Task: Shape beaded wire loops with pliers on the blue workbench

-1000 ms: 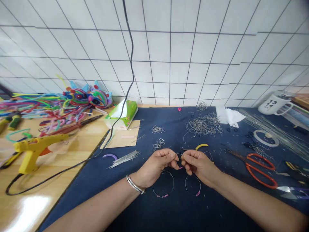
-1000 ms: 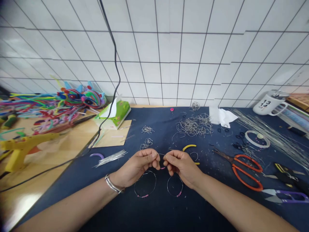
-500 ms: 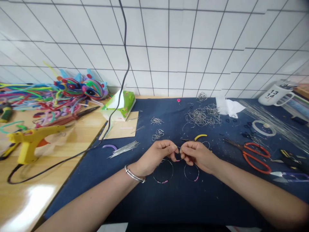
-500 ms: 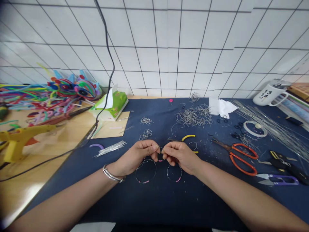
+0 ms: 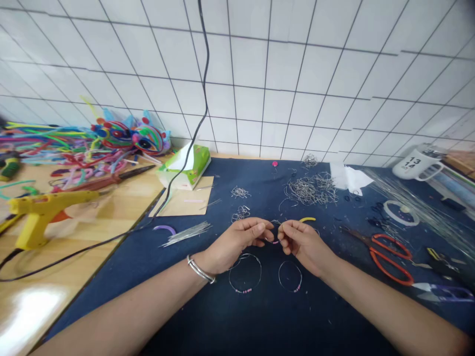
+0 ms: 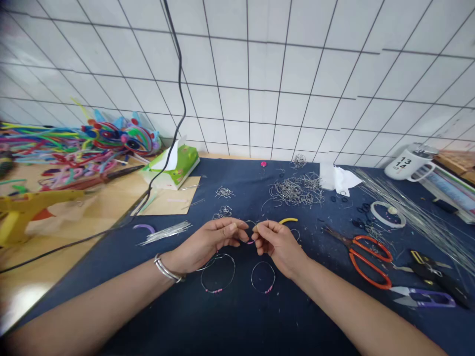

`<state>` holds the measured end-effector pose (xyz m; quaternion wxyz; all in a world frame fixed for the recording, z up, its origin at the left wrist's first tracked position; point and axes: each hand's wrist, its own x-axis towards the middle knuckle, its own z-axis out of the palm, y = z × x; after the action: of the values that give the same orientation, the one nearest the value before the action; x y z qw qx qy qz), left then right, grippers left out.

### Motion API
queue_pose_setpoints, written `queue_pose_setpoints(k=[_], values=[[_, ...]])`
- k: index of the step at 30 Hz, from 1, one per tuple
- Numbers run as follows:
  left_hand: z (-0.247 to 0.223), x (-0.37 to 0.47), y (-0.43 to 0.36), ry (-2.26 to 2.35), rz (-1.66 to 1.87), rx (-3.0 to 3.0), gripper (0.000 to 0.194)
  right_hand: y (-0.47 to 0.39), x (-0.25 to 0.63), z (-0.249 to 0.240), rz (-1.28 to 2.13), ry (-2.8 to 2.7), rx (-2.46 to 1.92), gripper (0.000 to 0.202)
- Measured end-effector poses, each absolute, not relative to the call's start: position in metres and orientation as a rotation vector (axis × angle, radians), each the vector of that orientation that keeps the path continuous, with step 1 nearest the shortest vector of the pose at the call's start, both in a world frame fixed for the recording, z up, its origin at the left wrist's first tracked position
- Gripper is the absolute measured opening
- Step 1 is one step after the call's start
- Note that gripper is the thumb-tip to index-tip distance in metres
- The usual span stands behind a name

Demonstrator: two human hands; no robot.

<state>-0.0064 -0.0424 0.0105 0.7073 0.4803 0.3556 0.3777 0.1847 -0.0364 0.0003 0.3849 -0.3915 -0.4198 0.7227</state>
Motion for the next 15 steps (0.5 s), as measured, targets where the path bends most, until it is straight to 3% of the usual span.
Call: queue_pose_setpoints(k=[15], values=[[0.0081, -0.0067, -0.0416, 1.054, 0.724, 1.455, 0.022, -0.0379, 0.1812, 0.0046, 1.737, -1.305, -1.115, 0.02]])
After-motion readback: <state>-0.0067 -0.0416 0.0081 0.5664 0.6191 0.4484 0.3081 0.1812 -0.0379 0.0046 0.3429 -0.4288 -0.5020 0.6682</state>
